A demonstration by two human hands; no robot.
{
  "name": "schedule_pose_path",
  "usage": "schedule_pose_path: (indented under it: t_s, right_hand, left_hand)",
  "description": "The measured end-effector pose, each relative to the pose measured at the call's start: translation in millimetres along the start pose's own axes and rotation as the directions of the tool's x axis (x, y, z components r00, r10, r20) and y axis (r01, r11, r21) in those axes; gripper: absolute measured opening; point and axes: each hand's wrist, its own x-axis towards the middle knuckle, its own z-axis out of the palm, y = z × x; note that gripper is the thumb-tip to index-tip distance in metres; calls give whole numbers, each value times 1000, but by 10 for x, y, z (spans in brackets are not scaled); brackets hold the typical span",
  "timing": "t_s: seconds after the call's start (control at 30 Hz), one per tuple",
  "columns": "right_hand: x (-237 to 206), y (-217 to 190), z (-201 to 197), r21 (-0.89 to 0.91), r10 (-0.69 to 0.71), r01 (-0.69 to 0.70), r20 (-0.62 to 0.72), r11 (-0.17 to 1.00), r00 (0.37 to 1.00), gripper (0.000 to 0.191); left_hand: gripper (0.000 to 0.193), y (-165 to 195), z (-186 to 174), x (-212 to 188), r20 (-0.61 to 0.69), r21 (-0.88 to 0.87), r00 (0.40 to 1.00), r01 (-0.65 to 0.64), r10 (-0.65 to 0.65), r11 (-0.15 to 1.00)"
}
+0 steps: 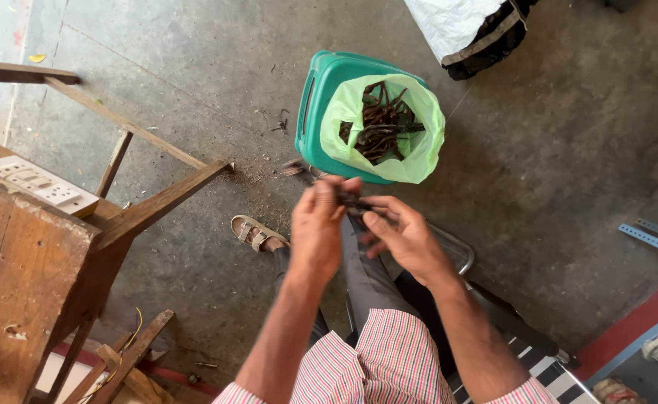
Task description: The person works on a small round motor component at a wooden workbench, prying at its contents by hand. They wipe their hands with a rag, retrieve dark motor parts from a green plastic bag on the floor, reach into a shelf, then hold the component and file its edge with a flat file before tipping the part to empty debris onto the table.
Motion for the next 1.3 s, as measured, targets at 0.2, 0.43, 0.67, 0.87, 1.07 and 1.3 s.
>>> schedule_pose_path:
  t_s: [0.2, 0.43, 0.67, 0.87, 1.07, 1.3]
  right_hand:
    - [358, -300, -188, -586, -596, 404, -174, 702, 784, 24]
    - [1039, -609, -63, -899, -233, 38, -72, 436, 970, 53]
    - [1036, -589, 50, -919, -80, -111, -152, 377, 985, 48]
    - [1420, -686, 5, -897, -713, 270, -67, 349, 698, 47]
    - [1774, -805, -54, -935, -608, 104, -134, 340, 782, 59]
    - [1723, -799, -90, -867, -409, -57, -290, 495, 865, 34]
  left_hand:
    - [29, 393, -214, 81, -88, 373, 972, -169, 217, 912]
    - [49, 352, 569, 566, 292, 886, 798, -433, 527, 165]
    - [22, 391, 597, 639, 80, 880, 857, -301, 510, 367]
    - [22, 427, 494, 603, 171, 832, 855, -391, 489, 393]
    - [24, 399, 470, 737, 171, 841, 887, -358, 429, 406]
    - [23, 403, 455, 886, 251, 785, 823, -481, 509, 391]
